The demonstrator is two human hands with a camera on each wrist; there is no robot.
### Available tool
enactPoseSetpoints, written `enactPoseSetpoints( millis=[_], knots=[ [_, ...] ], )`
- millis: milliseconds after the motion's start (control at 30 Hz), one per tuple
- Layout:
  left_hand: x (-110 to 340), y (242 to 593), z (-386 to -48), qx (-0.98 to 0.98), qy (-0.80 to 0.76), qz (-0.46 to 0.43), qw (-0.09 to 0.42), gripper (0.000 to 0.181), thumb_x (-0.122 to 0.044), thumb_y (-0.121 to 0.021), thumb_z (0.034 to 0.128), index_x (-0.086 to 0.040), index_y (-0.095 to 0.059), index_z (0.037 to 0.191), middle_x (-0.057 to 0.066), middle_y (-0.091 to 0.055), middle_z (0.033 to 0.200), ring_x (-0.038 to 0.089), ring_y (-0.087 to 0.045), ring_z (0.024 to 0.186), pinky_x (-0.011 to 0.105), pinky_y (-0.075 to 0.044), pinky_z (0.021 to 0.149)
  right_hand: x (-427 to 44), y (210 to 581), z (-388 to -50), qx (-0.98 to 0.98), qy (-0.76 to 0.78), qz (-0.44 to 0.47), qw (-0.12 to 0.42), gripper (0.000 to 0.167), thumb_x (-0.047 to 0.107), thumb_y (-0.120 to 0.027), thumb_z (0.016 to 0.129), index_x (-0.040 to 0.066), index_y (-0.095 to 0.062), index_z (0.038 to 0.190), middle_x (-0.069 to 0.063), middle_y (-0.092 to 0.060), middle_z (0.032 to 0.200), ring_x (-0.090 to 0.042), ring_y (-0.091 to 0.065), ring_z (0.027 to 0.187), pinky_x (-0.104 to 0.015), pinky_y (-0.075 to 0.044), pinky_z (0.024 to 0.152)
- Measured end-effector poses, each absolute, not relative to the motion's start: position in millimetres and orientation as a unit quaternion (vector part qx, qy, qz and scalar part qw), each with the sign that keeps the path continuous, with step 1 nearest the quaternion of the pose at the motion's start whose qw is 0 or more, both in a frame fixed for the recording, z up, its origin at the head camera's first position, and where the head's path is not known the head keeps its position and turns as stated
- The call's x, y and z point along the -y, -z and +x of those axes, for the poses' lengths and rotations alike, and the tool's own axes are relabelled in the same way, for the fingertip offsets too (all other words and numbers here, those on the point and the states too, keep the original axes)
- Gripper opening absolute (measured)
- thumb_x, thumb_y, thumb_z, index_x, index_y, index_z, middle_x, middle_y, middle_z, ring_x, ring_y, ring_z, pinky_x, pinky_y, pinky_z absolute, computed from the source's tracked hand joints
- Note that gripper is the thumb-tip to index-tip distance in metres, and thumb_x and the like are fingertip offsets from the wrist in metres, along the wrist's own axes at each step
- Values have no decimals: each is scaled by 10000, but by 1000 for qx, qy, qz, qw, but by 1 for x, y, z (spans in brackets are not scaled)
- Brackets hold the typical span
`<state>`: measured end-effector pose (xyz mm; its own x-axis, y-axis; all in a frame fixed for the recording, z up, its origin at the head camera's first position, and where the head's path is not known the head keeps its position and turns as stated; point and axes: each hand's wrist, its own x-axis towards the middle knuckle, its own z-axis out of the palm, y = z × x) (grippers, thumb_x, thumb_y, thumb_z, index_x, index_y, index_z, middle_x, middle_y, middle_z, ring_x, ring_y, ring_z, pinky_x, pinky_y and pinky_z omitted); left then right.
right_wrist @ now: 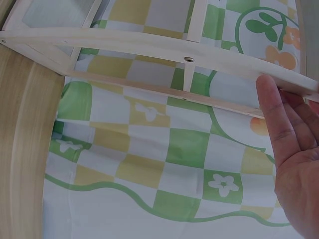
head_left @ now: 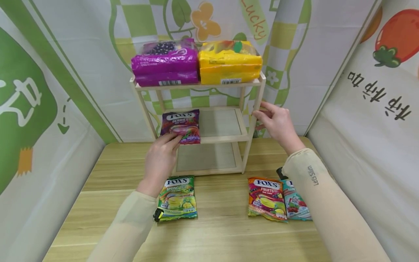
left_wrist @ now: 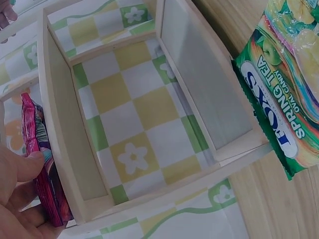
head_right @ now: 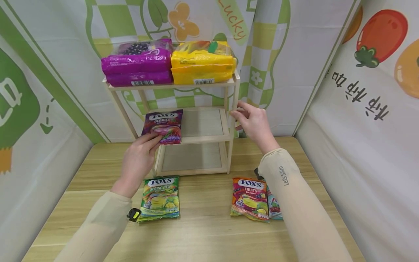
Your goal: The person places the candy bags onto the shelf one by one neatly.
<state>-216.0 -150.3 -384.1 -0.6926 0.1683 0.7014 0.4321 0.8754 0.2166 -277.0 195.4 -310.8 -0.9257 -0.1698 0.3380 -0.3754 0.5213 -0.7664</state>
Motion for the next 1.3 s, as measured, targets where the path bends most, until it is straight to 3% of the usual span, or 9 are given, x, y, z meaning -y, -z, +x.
enactPoseSetpoints(
  millis=[500,1300],
  knots=[
    [150,382,-221,915,164,-156,335,251,5,-738,910,-17,-761,1159,171,-718,1209,378,-680,1095,521,-581,925,-196,311,-276,866,-460,161,114,440,253,-602,1045,49,-571,1434,-213,-697,1252,-333,-756,922,-276,-633,675],
    [148,381,-229,923,168,-142,314,266,-3,-726,921,-11,-744,1187,165,-703,1244,383,-658,1143,526,-555,986,-196,311,-277,870,-455,157,111,454,259,-603,1044,58,-559,1449,-207,-694,1261,-339,-760,877,-297,-637,691]
  ],
)
